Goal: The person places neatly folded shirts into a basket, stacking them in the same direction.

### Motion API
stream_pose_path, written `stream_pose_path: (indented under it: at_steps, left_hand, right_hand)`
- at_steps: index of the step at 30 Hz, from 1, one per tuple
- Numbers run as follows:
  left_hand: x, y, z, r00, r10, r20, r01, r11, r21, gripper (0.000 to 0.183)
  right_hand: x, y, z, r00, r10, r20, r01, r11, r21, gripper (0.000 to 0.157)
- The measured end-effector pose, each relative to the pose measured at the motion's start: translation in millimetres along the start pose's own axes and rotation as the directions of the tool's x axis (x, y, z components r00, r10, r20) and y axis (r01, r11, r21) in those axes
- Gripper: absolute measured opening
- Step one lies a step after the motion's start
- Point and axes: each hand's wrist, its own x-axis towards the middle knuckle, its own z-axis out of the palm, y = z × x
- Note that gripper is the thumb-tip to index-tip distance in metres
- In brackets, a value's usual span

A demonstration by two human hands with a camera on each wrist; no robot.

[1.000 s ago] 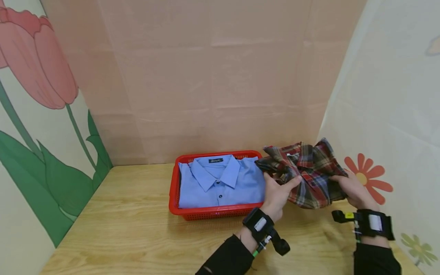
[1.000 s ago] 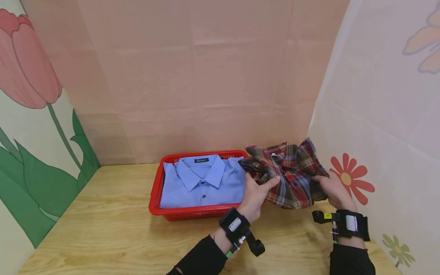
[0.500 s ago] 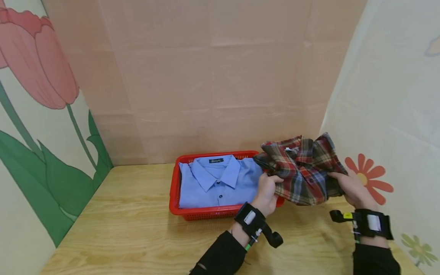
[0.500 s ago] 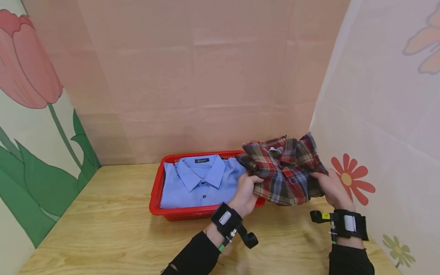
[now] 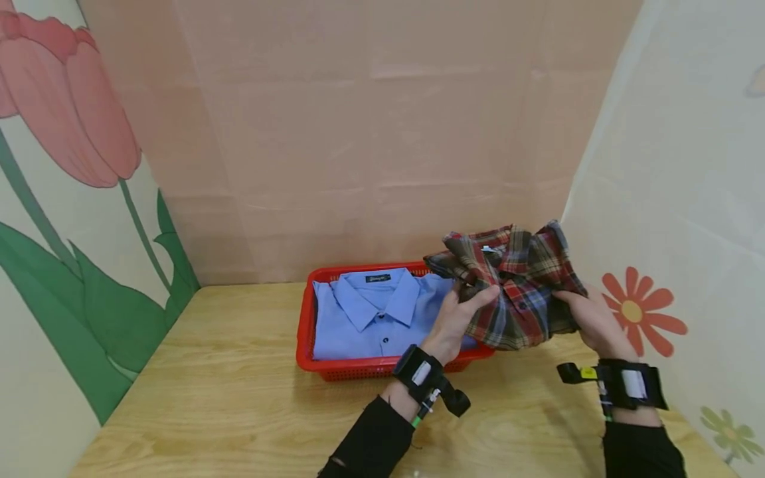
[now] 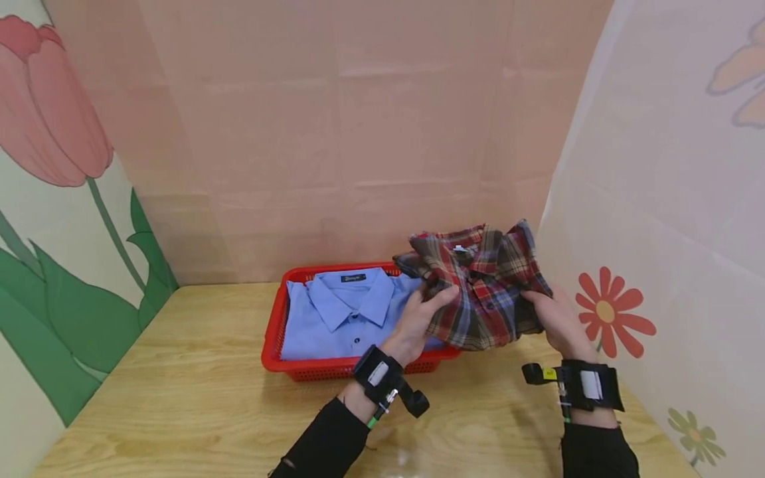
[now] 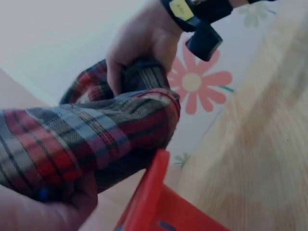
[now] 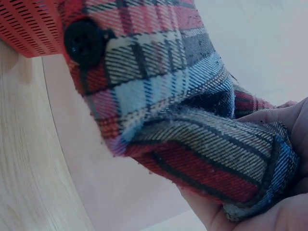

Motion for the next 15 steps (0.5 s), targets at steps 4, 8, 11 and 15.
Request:
stream_pose_path:
  at_steps: [4, 8, 11, 15]
  left_hand:
    - [1.3, -1.2, -2.4, 0.999, -0.002, -0.051, 0.005, 0.999, 0.048, 0.064]
    - [2.6, -3.0, -7.0, 0.998, 0.004, -0.067, -0.001, 0.999, 0.041, 0.067]
    - [2.3, -1.8, -11.7, 0.997, -0.002, -0.077, 0.006, 0.999, 0.045, 0.064]
    - [0.2, 2.8, -20.7, 0.999, 0.003, -0.052, 0.0, 0.998, 0.064, 0.054]
  right_hand:
    - [-0.6, -1.4, 1.4, 1.0, -0.002, 0.006, 0.002, 1.0, -0.011, 0.046]
    - [-0.3, -0.1, 3.1, 1.0, -0.007, -0.001, 0.007, 0.999, -0.035, 0.057]
    - [-0.4, 0.3, 4.1, 1.0, -0.005, -0.01, 0.005, 0.999, -0.037, 0.059]
    - [-0.9, -1.8, 6.5, 1.0, -0.005, -0.018, 0.004, 1.0, -0.013, 0.055]
